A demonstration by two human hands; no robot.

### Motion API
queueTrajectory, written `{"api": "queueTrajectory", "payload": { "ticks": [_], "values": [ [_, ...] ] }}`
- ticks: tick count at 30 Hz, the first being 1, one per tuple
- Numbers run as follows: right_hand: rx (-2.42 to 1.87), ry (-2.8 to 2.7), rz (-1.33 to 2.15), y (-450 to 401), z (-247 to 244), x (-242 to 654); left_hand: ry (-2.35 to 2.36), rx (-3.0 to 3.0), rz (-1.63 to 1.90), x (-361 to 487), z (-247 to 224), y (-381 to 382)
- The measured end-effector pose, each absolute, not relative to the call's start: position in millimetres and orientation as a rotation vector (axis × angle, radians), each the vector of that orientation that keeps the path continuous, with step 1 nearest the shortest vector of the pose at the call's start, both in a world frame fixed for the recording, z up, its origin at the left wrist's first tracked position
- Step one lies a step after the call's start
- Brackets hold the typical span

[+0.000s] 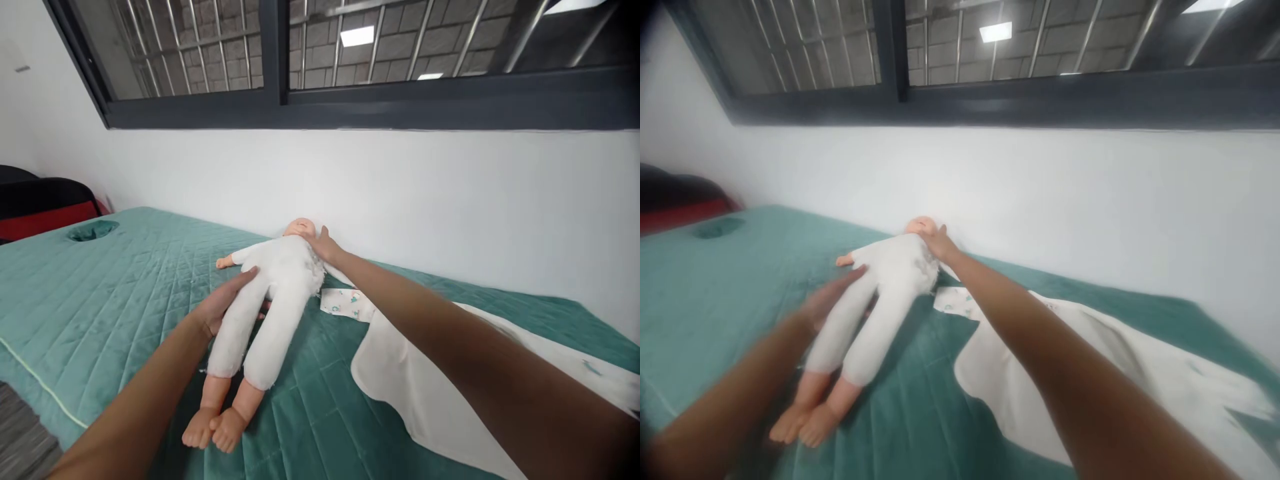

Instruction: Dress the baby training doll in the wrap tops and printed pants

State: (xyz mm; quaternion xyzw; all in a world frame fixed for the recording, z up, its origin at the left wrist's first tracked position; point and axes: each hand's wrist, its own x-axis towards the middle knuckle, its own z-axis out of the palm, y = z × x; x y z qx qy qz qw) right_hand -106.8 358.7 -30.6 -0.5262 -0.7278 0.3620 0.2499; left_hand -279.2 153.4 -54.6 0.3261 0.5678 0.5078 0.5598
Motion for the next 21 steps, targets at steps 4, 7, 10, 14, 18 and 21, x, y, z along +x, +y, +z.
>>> {"api": "queueTrajectory", "payload": {
  "ticks": [4, 7, 10, 14, 18, 21],
  "values": [
    [-1.286, -1.963, 0.957, 342.0, 19.2, -75.4, 1.199, 0.771, 1.235, -250.1, -20.2, 136.6],
    [-1.231, -1.957, 0.866, 328.5, 57.0, -31.4, 1.174, 0.891, 1.281, -204.1, -0.4, 125.6],
    [-1.288, -1.959, 0.786, 313.9, 73.3, 31.7, 1.07, 0.988, 1.26, -140.7, 1.1, 118.9],
    [-1.428, -1.947, 0.725, 296.0, 55.5, 131.0, 0.957, 1.029, 1.146, -53.3, -26.3, 118.0],
    [-1.634, -1.886, 0.703, 289.8, 17.1, 214.8, 0.853, 0.987, 1.034, 12.6, -61.9, 124.1],
    [-1.75, -1.862, 0.706, 293.3, -9.9, 250.6, 0.813, 0.952, 0.989, 41.0, -80.7, 129.2]
  ]
}}
